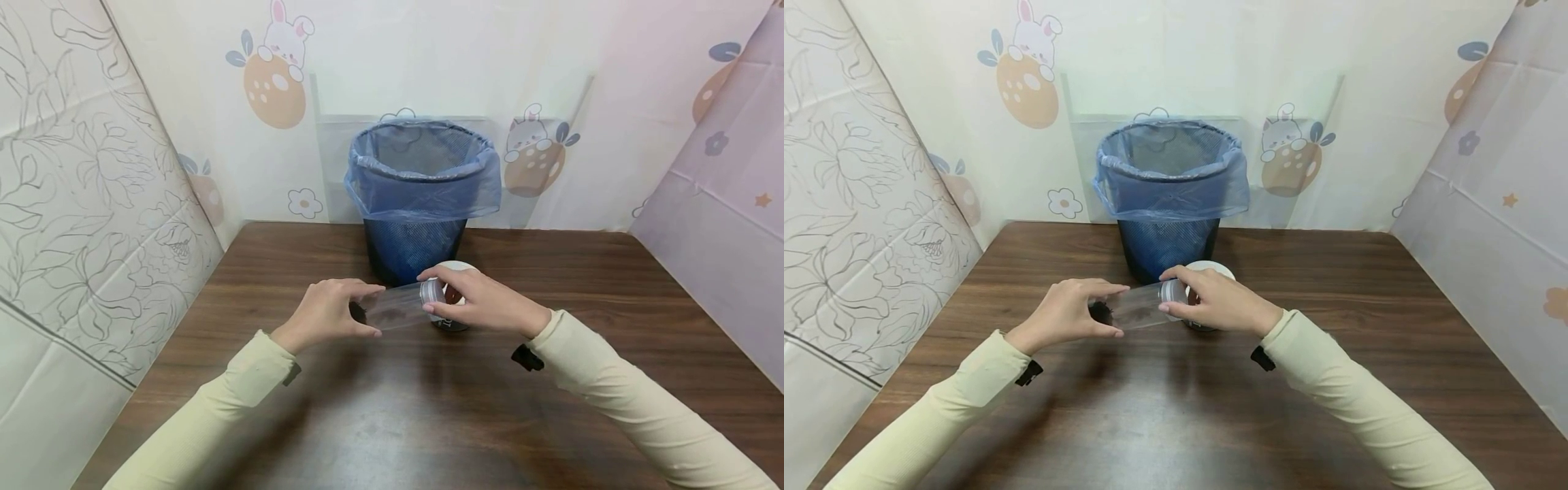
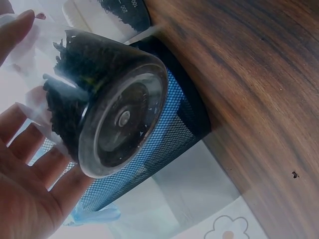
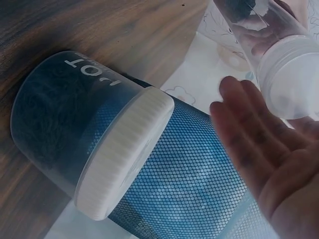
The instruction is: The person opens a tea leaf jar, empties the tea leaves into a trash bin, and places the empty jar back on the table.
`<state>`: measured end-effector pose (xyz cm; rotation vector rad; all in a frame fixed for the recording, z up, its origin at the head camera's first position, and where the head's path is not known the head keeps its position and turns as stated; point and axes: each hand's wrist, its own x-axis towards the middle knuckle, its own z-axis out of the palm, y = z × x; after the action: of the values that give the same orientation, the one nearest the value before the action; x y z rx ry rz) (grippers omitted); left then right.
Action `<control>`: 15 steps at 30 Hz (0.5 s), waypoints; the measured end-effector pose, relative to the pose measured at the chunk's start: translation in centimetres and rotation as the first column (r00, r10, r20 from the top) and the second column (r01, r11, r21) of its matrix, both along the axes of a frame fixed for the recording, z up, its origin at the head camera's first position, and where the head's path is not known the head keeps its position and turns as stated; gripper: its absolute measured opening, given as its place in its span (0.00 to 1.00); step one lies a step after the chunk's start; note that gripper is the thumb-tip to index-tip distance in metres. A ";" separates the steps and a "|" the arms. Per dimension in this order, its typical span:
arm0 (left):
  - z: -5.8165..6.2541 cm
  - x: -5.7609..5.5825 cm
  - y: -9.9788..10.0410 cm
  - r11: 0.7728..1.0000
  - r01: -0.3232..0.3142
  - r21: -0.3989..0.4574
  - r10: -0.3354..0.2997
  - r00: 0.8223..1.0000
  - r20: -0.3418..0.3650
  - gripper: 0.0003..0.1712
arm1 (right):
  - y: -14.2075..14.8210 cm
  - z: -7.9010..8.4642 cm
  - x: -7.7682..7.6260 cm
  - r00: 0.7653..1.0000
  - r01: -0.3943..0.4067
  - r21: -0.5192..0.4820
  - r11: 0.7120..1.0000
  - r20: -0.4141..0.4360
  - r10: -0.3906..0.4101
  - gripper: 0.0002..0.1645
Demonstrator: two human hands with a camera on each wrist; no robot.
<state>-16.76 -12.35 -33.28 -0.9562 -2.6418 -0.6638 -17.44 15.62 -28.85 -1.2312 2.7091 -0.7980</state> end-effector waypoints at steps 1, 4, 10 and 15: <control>0.0 0.0 0.0 1.000 -0.002 -0.001 0.002 1.000 -0.002 0.38 | 0.0 -0.1 0.0 1.000 -0.016 -0.014 1.000 0.004 0.016 0.27; 0.0 0.0 -0.1 1.000 -0.004 -0.004 0.004 1.000 -0.004 0.37 | 0.1 -0.3 -0.1 0.998 -0.069 -0.063 0.996 -0.007 0.068 0.31; -0.1 0.1 -0.2 1.000 0.004 -0.003 -0.004 1.000 0.000 0.37 | 0.3 -0.7 -0.3 0.970 -0.177 -0.098 0.979 -0.185 0.157 0.37; -0.1 0.1 -0.2 1.000 -0.001 0.006 0.001 1.000 -0.004 0.37 | 0.2 -0.8 -0.5 0.957 -0.218 -0.129 0.967 -0.222 0.186 0.37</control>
<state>-16.67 -12.60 -33.35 -0.9539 -2.6355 -0.6681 -17.94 15.86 -29.61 -1.6840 2.6559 -0.9103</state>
